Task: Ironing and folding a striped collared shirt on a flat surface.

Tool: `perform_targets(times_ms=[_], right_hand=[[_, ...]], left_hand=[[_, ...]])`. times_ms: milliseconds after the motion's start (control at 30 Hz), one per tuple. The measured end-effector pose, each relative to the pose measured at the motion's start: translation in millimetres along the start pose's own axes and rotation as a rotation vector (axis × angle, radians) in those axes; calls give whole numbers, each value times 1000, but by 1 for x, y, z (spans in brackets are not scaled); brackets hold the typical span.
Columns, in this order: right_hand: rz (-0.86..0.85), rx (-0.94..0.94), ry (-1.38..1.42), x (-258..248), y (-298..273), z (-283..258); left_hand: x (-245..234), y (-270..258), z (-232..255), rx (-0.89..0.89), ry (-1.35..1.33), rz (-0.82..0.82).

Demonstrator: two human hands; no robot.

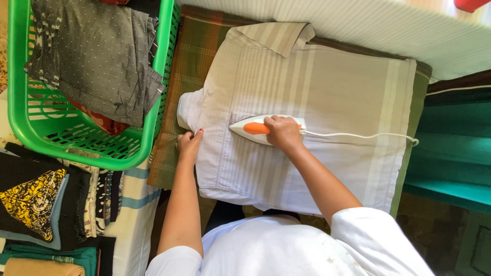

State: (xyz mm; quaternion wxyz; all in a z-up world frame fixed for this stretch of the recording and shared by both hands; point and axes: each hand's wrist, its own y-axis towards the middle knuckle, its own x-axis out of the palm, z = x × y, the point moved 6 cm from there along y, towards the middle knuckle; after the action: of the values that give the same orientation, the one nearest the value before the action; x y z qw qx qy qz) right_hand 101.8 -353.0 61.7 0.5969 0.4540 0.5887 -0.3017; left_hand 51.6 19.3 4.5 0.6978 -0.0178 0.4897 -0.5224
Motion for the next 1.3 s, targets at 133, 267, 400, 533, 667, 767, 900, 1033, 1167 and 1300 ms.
perform_targets(times_ms=[133, 267, 400, 533, 667, 767, 900, 1033, 1167, 1300], right_hand=[[-16, 41, -15, -2, -6, 4], [-29, 222, -14, -12, -20, 21], [-26, 333, -34, -21, -43, 36], [-35, 495, -8, -65, -104, 107], [33, 764, -72, -115, -174, 195], [88, 915, -200, -140, -223, 258], [20, 1105, -359, -151, -289, 334], [-12, 1106, -360, -155, -333, 366], [-89, 781, -364, -155, -307, 330], [-166, 507, -122, -125, -254, 256]], left_hand=[[-4, -2, 1, 7, 5, -15], [18, 30, -33, 51, -11, 15], [29, 54, -57, 121, -16, 107], [38, 75, -82, 108, -68, 121], [31, 60, -66, 98, -151, 134], [29, 56, -61, 86, -171, 129], [15, 36, -43, 77, -142, 141], [17, 40, -44, 58, -138, 144], [9, 38, -43, 150, -163, 131], [9, 15, -29, 168, -212, 25]])
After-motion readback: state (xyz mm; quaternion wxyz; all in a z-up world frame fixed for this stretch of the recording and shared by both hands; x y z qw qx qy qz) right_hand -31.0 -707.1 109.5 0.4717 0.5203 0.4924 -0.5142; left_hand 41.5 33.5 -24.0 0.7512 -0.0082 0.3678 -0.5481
